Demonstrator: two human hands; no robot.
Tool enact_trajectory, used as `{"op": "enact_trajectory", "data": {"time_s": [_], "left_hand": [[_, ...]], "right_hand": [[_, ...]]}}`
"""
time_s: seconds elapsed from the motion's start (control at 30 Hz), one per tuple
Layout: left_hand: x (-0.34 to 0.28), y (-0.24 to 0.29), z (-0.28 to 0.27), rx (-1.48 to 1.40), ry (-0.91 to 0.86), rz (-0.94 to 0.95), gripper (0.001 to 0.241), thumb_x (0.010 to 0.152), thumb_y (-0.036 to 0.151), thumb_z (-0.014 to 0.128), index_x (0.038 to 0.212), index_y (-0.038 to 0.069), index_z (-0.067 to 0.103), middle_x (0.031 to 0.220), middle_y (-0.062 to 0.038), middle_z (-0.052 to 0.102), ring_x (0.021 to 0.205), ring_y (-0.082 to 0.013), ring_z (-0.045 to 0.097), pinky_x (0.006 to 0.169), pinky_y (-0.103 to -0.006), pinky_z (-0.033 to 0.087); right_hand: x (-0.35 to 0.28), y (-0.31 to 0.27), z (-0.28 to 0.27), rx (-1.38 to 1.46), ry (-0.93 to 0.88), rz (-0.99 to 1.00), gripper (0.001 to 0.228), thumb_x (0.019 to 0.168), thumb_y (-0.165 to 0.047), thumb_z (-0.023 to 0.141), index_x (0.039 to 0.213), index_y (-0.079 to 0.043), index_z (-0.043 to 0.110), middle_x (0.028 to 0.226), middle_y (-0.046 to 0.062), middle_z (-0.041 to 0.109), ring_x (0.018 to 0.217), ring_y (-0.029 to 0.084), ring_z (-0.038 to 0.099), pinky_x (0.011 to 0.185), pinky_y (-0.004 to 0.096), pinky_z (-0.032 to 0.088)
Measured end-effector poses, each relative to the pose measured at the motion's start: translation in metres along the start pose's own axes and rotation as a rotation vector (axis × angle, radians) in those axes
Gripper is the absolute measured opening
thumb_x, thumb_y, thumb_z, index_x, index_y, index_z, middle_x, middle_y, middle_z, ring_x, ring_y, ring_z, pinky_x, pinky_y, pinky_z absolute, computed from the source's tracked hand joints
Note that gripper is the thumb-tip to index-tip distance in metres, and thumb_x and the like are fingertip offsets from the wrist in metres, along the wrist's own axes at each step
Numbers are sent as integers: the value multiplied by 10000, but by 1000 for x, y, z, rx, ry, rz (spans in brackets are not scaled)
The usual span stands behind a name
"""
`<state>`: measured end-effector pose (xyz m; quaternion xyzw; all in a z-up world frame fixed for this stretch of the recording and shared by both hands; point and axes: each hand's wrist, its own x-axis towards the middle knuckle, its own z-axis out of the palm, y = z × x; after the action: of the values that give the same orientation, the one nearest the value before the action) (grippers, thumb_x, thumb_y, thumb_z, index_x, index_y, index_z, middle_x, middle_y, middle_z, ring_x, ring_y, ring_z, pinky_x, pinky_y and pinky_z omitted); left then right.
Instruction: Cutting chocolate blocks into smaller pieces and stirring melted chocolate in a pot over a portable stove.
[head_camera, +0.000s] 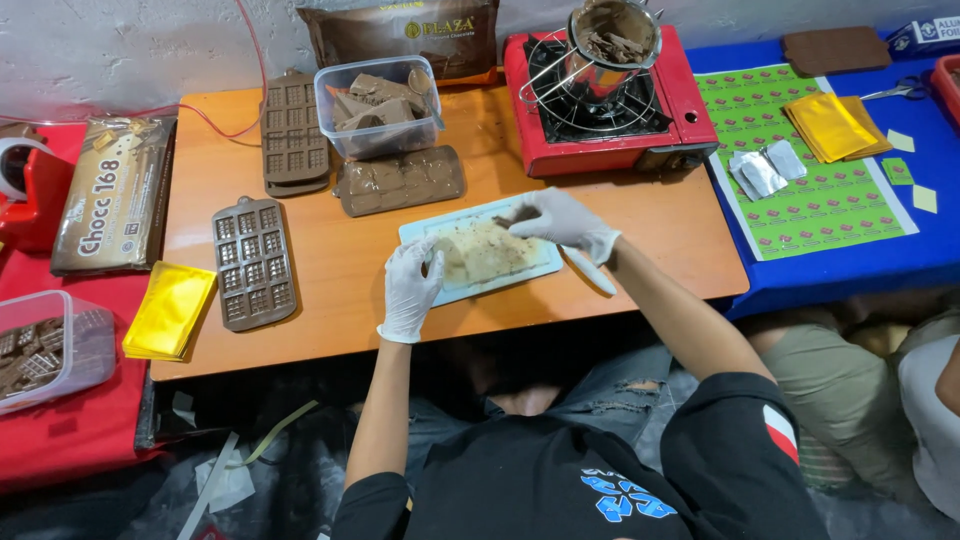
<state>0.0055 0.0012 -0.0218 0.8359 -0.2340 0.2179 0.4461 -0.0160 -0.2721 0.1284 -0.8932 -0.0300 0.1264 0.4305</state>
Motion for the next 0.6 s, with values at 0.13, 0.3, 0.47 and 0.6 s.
{"op": "enact_trajectory", "data": {"time_s": [0.13, 0.3, 0.47, 0.6], "left_hand": [[-1, -4, 2, -2, -10, 7, 234, 920, 133, 747, 1148, 80, 755, 971, -100, 754, 1018, -289, 691, 912, -410, 538], [3, 1, -2, 19, -137, -129, 308, 961, 218, 669, 1253, 135, 718, 934, -4, 685, 960, -224, 622, 955, -438, 453], [4, 1, -1, 26, -120, -101, 304, 963, 201, 673, 1253, 120, 716, 940, -11, 690, 925, -222, 617, 921, -421, 468], [8, 5, -3, 18, -82, -42, 276, 949, 152, 681, 1213, 87, 729, 913, -22, 704, 854, -215, 629, 858, -397, 522]], "right_hand": [[-21, -45, -74, 108, 105, 10, 349, 787, -201, 825, 1072, -20, 737, 979, 150, 766, 907, 244, 719, 912, 417, 533], [-20, -84, -161, -110, 298, 129, 149, 872, -189, 699, 988, -96, 709, 1145, 52, 727, 907, 127, 617, 897, 331, 525], [39, -29, -223, -299, 454, -19, 149, 912, -125, 746, 1057, -91, 738, 992, 51, 736, 902, 162, 663, 861, 332, 562], [101, 39, -250, -470, 611, -102, 69, 920, -129, 802, 961, -141, 748, 933, 1, 736, 877, 186, 662, 779, 382, 584]]}}
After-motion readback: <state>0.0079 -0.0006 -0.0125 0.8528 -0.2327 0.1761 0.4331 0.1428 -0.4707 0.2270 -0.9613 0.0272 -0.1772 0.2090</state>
